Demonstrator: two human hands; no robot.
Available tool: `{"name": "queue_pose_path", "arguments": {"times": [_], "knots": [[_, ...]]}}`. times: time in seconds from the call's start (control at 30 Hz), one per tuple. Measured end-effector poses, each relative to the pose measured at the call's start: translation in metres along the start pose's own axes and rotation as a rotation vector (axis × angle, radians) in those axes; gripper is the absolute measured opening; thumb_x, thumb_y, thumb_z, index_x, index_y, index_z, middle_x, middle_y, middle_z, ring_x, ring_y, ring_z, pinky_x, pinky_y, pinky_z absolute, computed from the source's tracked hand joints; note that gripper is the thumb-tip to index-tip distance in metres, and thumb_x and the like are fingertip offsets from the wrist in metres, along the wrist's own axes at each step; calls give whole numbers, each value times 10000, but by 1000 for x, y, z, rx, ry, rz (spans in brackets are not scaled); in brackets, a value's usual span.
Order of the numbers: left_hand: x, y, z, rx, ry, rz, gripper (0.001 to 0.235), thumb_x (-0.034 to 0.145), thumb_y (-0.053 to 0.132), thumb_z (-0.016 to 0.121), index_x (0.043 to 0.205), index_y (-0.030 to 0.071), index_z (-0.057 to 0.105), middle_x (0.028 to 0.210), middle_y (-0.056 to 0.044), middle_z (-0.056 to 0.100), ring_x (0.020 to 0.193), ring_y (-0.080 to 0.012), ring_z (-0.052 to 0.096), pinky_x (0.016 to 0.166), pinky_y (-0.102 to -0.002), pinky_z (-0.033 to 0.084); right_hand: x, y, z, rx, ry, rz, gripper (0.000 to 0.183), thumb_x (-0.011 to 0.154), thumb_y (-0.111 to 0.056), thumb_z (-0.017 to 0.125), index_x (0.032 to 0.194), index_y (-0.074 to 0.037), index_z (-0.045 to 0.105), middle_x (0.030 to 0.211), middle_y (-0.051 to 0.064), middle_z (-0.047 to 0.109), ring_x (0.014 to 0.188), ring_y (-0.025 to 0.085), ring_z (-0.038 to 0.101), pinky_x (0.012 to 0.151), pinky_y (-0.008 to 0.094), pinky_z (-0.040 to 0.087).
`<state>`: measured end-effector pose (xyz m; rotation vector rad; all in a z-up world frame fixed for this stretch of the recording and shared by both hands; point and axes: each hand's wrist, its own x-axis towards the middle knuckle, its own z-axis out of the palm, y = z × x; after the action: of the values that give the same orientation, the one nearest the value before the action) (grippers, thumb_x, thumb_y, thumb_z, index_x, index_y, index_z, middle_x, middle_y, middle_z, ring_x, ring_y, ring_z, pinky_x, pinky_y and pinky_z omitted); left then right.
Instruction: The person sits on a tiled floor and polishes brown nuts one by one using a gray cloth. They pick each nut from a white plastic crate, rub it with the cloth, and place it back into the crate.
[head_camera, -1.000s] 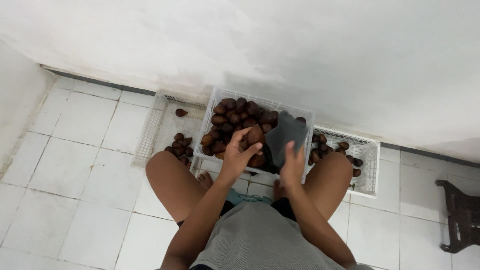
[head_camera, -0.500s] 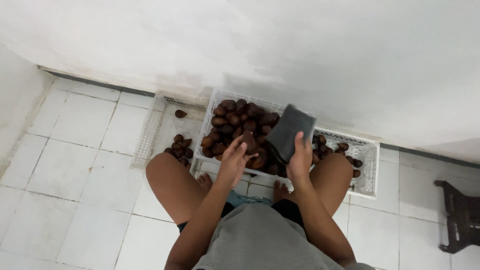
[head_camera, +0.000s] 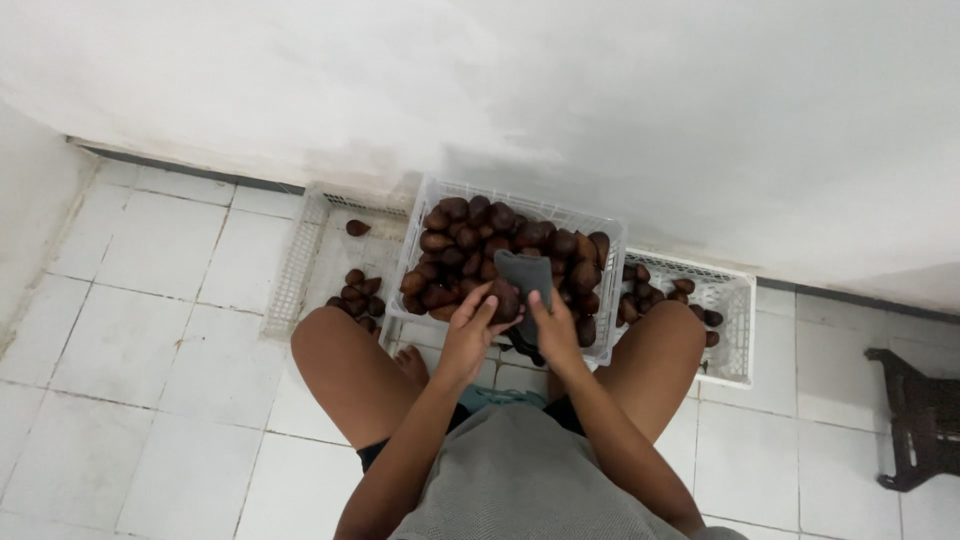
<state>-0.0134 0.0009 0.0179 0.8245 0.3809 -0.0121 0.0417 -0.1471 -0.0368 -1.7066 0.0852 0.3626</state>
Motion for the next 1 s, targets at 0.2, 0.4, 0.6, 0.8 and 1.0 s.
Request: {"name": "queue_pose_path", "arguments": {"times": [0.2, 0.4, 0.6, 0.8, 1.0], "knots": [[4, -1, -11, 165, -48, 101, 535, 956, 84, 736, 1452, 23, 545, 1329, -165, 627, 1205, -263, 602, 1073, -493, 510, -6, -20, -22, 581, 62, 349, 686, 984, -482, 661, 1504, -63, 508, 1285, 255, 661, 1098, 346, 678, 877, 530, 569], [-19, 36, 21, 597, -62, 215, 527, 868, 154, 840, 1342, 52, 634, 1296, -176, 665, 1280, -328, 584, 1134, -535, 431, -34, -60, -3, 880, -89, 583, 594, 919, -488, 713, 1305, -37, 674, 1224, 208, 712, 1072, 357, 694, 949, 533, 554], [-4, 8, -11, 887, -59, 480, 306, 906, 197, 834, 1166, 78, 722, 1097, -90, 728, 1126, -265, 668, 1034, -432, 513, -19, -14, -20, 718, -72, 457, 549, 915, -307, 777, 1362, -26, 625, 1180, 219, 714, 1012, 327, 703, 865, 542, 583], [-9, 17, -31, 902, -74, 614, 195, 939, 94, 780, 1124, 33, 763, 1027, -130, 766, 996, -260, 729, 916, -436, 581, -22, -36, -21, 356, -78, 225, 644, 892, -227, 812, 1449, -27, 557, 1245, 203, 683, 1110, 333, 674, 892, 514, 576], [-8, 17, -72, 922, 11, 796, 147, 888, 48, 822, 1032, 52, 794, 892, -110, 771, 815, -210, 733, 786, -385, 607, -22, -51, 20, 141, -139, 133, 745, 811, -202, 901, 1456, -60, 555, 1321, 171, 647, 1189, 304, 611, 1010, 523, 512]]}}
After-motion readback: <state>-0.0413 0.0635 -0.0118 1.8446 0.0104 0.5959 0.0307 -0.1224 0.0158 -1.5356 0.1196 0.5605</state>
